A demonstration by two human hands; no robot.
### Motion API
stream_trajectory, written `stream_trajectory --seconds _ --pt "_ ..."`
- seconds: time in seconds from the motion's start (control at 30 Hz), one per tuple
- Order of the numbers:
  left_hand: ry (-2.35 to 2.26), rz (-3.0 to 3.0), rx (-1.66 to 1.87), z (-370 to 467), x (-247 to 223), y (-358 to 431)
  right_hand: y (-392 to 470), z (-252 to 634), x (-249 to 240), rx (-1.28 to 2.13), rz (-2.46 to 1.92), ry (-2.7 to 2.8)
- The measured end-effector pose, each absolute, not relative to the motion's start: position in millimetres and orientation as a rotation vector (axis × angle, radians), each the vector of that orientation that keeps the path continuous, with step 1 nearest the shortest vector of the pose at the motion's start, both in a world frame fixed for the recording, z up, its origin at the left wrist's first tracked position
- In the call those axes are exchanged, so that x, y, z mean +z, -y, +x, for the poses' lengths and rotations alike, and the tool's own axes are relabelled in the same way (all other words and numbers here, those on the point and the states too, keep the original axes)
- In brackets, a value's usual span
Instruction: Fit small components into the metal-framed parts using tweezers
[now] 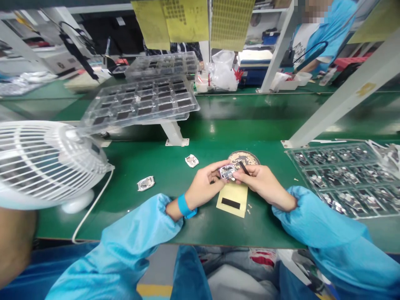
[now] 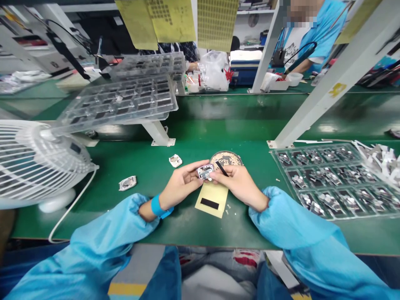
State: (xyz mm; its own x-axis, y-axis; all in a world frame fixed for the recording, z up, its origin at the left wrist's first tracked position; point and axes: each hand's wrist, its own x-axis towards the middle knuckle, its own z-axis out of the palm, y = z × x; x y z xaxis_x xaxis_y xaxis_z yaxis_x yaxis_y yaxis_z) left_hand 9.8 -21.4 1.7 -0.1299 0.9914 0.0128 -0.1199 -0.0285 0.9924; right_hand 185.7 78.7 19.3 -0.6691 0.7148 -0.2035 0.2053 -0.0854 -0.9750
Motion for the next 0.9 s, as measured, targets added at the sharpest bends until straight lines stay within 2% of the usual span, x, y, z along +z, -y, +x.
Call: stream_trajectory --seconds 0.53,0.73,0.9 --pt "-1.579 1.611 1.307 9 5 26 -78 185 12 1.83 -1.011 1.749" --pt "-1.457 1.366 1.339 10 1 25 -77 182 4 1.564 -0.824 1.757" --pt "-1.371 1.285 1.361 12 0 24 -76 180 0 1.682 -0.723 1.68"
